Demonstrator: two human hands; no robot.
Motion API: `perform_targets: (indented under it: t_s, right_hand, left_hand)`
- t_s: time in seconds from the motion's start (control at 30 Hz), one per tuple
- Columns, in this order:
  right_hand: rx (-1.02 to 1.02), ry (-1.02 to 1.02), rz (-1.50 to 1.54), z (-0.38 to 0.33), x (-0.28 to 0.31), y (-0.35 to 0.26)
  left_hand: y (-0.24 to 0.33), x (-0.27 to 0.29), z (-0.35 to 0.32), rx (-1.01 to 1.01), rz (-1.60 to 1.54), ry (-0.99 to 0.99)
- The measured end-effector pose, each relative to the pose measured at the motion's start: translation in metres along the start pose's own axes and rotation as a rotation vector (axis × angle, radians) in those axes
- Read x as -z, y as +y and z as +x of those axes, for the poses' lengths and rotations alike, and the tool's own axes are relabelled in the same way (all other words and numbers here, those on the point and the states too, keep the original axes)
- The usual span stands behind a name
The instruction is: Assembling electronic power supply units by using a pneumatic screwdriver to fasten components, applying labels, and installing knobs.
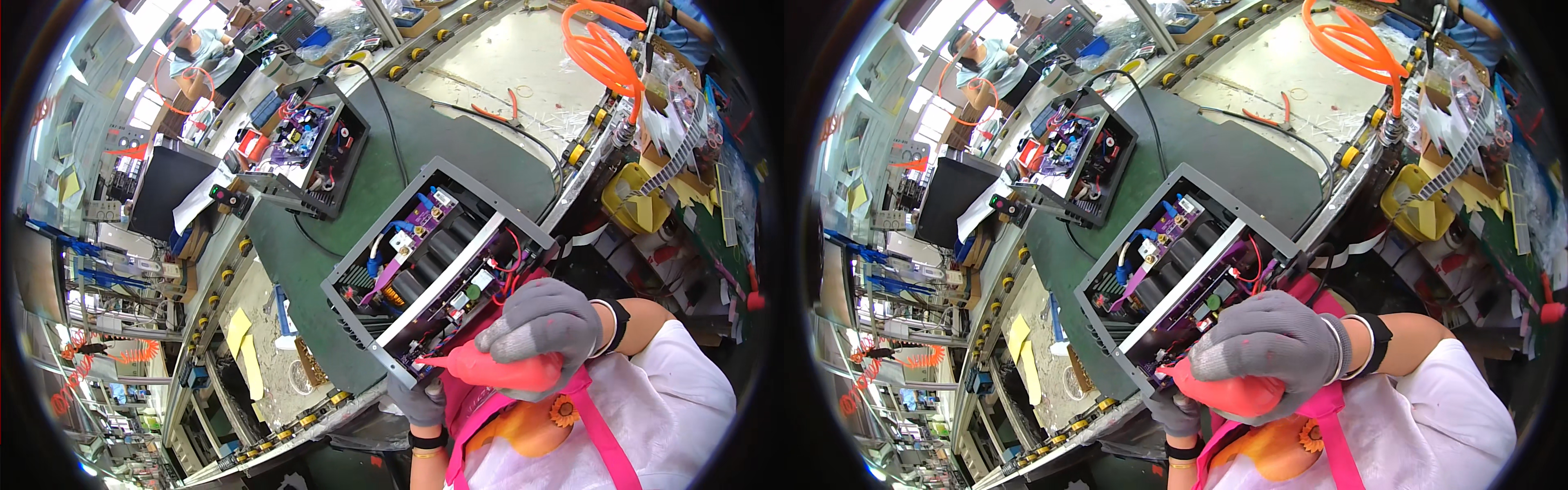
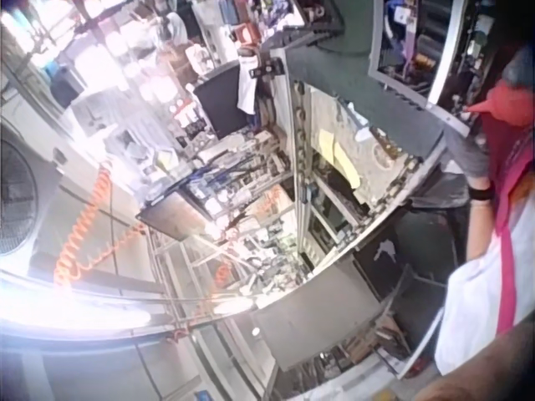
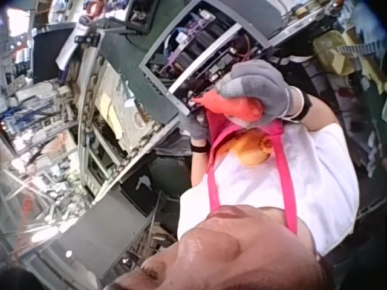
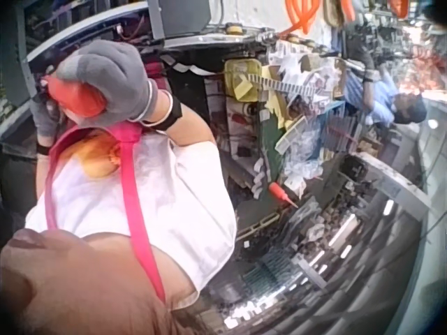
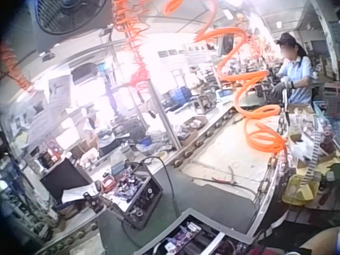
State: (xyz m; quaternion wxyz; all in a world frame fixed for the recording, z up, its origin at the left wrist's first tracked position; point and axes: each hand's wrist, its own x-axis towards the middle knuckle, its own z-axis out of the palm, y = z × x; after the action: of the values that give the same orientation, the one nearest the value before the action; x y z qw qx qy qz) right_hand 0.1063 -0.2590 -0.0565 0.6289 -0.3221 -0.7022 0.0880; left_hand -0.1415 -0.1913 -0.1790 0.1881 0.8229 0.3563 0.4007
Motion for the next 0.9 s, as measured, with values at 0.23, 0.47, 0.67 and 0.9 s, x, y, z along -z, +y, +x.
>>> perform_targets:
  t_s: [0.23, 0.47, 0.67, 0.9]
  right_hand:
    - [-0.016, -0.032, 0.04, 0.001, 0.0, -0.002]
    - [0.24, -0.024, -0.257, -0.005, 0.006, -0.001]
    - [0.235, 0.12, -0.218, -0.012, -0.002, 0.027]
    - [0.2, 0.116, -0.122, -0.002, -0.029, 0.065]
  left_hand:
    - [0.0, 0.0, -0.002, 0.088, -0.087, -0.053]
    - [0.017, 0.006, 0.029, 0.134, -0.289, 0.028]
    - [0.026, 0.037, 0.097, 0.291, -0.413, -0.04]
    - [0.024, 0.041, 0.11, 0.433, -0.384, -0.115]
